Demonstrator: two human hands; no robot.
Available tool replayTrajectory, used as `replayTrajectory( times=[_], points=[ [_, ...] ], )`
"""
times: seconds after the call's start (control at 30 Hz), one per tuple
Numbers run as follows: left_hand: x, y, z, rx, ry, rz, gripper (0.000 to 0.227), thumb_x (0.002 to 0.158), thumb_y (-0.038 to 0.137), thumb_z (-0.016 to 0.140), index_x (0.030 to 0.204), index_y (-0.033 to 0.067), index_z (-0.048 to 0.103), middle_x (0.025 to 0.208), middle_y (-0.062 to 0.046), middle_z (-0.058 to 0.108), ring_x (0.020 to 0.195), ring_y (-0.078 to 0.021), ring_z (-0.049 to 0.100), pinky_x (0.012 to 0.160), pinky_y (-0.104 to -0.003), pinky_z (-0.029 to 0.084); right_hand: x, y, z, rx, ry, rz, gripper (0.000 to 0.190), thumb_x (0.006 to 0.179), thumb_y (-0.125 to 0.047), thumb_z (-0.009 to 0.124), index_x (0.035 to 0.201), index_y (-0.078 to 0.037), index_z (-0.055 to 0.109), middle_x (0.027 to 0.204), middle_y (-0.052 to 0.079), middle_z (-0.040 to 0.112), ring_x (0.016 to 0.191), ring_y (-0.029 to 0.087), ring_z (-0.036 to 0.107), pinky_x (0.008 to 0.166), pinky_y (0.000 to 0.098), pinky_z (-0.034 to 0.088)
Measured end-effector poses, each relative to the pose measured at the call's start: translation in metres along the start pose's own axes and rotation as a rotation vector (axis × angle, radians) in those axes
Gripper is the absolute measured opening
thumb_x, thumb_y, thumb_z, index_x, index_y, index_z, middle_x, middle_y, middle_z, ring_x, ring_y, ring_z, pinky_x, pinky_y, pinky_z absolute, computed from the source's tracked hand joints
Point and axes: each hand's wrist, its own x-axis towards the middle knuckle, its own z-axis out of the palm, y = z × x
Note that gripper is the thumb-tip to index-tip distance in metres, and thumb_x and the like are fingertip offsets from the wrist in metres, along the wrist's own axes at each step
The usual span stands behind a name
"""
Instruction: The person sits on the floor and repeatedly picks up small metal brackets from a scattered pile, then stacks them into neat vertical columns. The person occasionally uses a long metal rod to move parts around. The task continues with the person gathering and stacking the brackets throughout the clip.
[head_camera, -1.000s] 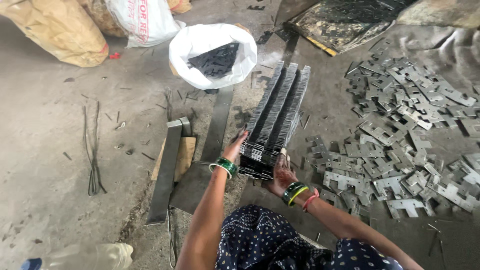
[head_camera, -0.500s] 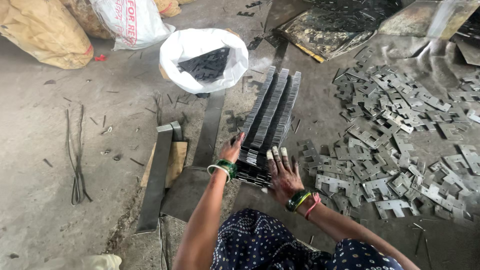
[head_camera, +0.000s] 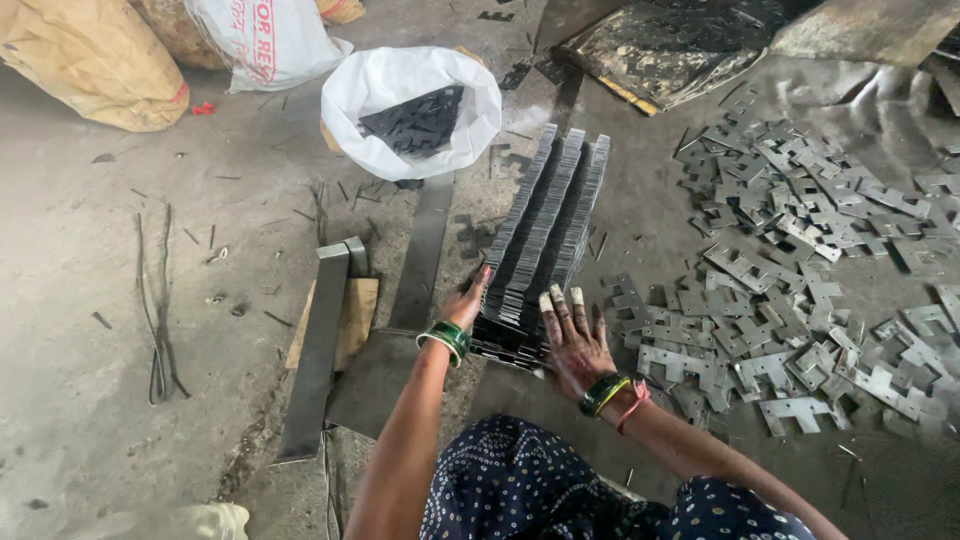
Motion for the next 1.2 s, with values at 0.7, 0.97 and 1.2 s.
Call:
replayTrajectory(
  times=[0.7, 0.97, 1.2],
  points=[
    [0.017, -0.007, 0.001, -0.113, 0.011, -0.024, 0.082, 0.078, 0.081, 0.049, 0.140, 0.0298, 0.065, 0.128, -0.021, 0.071, 0.122, -0.0388, 0.066, 0.104, -0.043, 0.048, -0.008, 0.010, 0.027, 0.349, 0.012, 0.084, 0.130, 0.069, -0.051, 0.088, 0.161, -0.020, 0.001, 0.169, 0.014, -0.004, 0.155, 0.042, 0.003, 0.118, 0.0676, 0.019],
    [-0.037, 0.018, 0.003, 0.090, 0.637, 0.785, 0.049, 0.108, 0.040, 0.049, 0.141, 0.0054, 0.060, 0.148, -0.024, 0.054, 0.136, -0.0442, 0.052, 0.113, -0.050, 0.042, -0.067, 0.094, 0.112, 0.349, 0.039, 0.129, 0.103, 0.076, -0.052, 0.080, 0.155, -0.014, 0.028, 0.168, 0.018, 0.016, 0.150, 0.041, 0.026, 0.119, 0.0568, 0.034],
    [-0.075, 0.041, -0.016, 0.343, 0.711, 0.749, 0.049, 0.107, 0.038, 0.054, 0.144, 0.0065, 0.058, 0.156, -0.023, 0.044, 0.146, -0.0437, 0.038, 0.120, -0.054, 0.030, -0.142, 0.169, 0.166, 0.175, -0.278, 0.437, 0.087, 0.085, -0.046, 0.073, 0.156, -0.016, 0.031, 0.166, 0.009, 0.027, 0.153, 0.034, 0.028, 0.118, 0.0567, 0.035]
  ],
)
